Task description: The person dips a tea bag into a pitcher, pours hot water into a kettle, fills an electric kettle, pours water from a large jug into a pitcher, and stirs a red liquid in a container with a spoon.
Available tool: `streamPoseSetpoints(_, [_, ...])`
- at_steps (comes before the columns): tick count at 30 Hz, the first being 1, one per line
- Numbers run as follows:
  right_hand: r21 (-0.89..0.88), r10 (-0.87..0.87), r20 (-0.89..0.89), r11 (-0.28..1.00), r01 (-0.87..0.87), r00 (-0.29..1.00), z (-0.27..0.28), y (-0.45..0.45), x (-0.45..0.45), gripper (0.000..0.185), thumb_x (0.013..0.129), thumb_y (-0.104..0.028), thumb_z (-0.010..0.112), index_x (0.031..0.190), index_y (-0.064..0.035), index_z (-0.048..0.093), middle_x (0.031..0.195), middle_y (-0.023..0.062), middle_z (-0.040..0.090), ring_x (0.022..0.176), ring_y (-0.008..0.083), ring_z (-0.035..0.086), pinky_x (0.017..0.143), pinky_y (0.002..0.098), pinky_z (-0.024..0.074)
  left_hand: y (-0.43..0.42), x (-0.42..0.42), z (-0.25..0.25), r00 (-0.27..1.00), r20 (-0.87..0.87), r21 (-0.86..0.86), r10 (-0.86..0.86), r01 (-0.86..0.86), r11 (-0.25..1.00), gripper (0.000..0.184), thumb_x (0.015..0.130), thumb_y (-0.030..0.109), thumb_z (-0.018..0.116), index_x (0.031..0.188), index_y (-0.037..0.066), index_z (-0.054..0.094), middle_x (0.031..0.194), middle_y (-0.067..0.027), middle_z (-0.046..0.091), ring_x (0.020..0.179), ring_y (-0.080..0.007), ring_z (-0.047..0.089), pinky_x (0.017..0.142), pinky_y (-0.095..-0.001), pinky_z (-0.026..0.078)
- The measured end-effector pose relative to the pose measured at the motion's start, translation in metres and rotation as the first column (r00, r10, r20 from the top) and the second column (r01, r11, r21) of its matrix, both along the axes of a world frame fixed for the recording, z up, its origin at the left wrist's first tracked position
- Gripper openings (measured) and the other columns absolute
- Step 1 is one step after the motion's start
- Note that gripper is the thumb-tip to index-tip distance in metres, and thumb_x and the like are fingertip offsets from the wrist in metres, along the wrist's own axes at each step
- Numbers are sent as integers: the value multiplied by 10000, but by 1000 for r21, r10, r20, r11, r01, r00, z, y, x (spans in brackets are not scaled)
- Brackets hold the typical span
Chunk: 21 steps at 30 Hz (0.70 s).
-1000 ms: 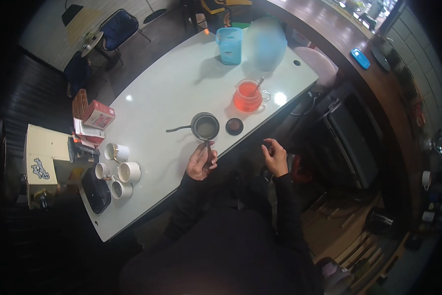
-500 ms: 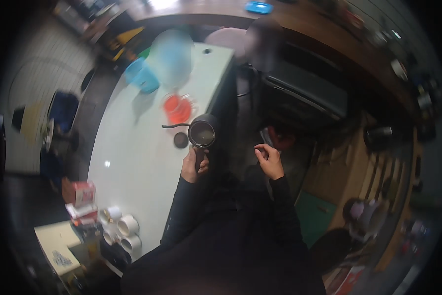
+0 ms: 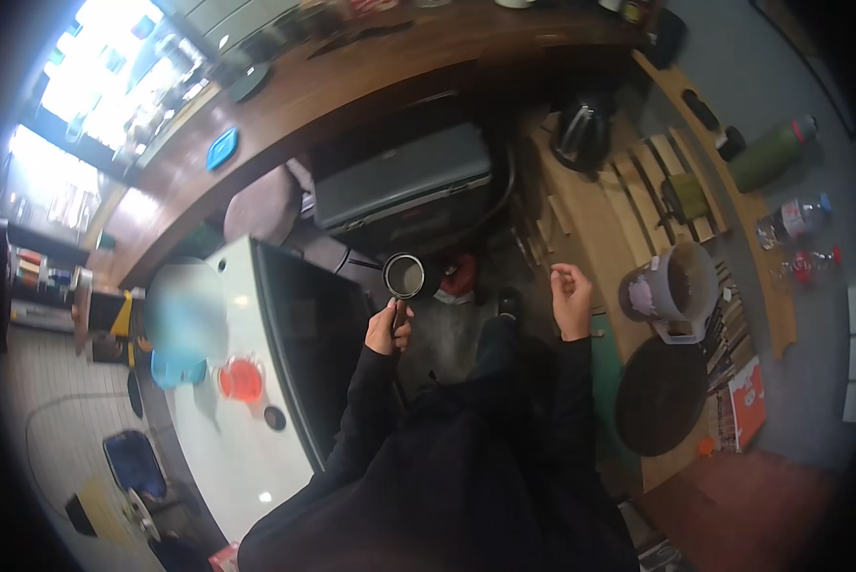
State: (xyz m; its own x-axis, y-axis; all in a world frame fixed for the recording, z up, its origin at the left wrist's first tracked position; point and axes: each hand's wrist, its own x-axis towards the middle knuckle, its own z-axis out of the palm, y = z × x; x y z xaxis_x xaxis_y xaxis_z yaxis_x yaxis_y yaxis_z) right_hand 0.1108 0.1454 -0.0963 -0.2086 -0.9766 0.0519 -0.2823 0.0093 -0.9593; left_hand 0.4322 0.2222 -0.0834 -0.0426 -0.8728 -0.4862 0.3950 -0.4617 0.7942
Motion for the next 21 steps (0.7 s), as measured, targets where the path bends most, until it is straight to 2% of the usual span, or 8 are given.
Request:
streamPoseSetpoints(6, [-92, -177, -37, 981, 173, 984, -26, -129, -86, 260, 897, -117, 641, 1134, -17, 605, 950, 91, 630, 841, 159, 602, 724, 275, 497, -106, -65, -19, 1000, 10, 36, 13, -13, 999, 416, 1004, 490, 397, 962, 103, 544, 578, 44, 360, 428, -71, 281, 419, -233, 243])
streamPoseSetpoints(9, [-224, -297, 8, 930, 291, 955, -29, -206, -89, 311, 872, -134, 675, 1145, -15, 588, 952, 116, 638, 885, 211, 623, 765, 323, 507, -150, -87, -24, 999, -44, 28, -27, 28, 999, 422, 1000, 504, 412, 972, 104, 542, 606, 44, 378, 447, -66, 295, 424, -234, 245])
streamPoseSetpoints(13, [-310, -288, -93, 918, 247, 953, -48, -279, -99, 412, 833, -167, 720, 1184, -15, 568, 984, 147, 642, 936, 248, 632, 796, 367, 506, -188, -114, -22, 997, -74, -55, -26, 22, 998, 446, 991, 528, 423, 1012, 99, 543, 645, 48, 382, 462, -54, 274, 435, -208, 227])
streamPoseSetpoints(15, [-101, -214, -138, 974, 201, 967, -45, -299, -98, 359, 844, -196, 740, 1122, -12, 606, 975, 101, 653, 910, 167, 621, 788, 327, 483, -205, -118, -24, 997, -77, -63, -18, 13, 998, 450, 1002, 523, 401, 1006, 100, 553, 625, 38, 390, 454, -59, 283, 436, -218, 236])
streamPoseSetpoints(16, [-110, -237, -12, 966, 235, 971, -55, -310, -98, 301, 820, -215, 760, 973, 16, 642, 855, 94, 674, 770, 162, 638, 704, 317, 484, -206, -119, -26, 997, -76, -58, -11, 6, 998, 456, 1012, 518, 380, 999, 101, 564, 606, 28, 398, 447, -65, 292, 438, -229, 245])
streamPoseSetpoints(17, [-102, -218, -16, 971, 215, 976, -68, -321, -99, 301, 820, -215, 760, 973, 16, 642, 855, 94, 674, 770, 162, 638, 704, 317, 484, -206, -121, -29, 997, -78, -50, 10, -14, 999, 456, 1012, 518, 380, 999, 101, 564, 606, 28, 398, 447, -65, 292, 438, -229, 245])
streamPoseSetpoints(19, [-65, -337, 48, 938, 339, 940, -96, -340, -102, 273, 808, -199, 765, 765, 32, 626, 677, 70, 651, 595, 161, 604, 618, 314, 474, -208, -120, -27, 997, -78, 3, 29, -29, 1000, 461, 1015, 516, 372, 1006, 100, 570, 609, 32, 400, 442, -60, 287, 433, -227, 240])
streamPoseSetpoints(21, [-58, -295, 102, 952, 302, 950, -103, -344, -104, 274, 786, -154, 750, 643, 16, 591, 566, 39, 586, 504, 136, 550, 543, 309, 445, -206, -117, -33, 995, -78, 37, 63, -60, 998, 460, 1012, 519, 382, 1005, 100, 572, 606, 35, 396, 443, -58, 284, 430, -225, 235])
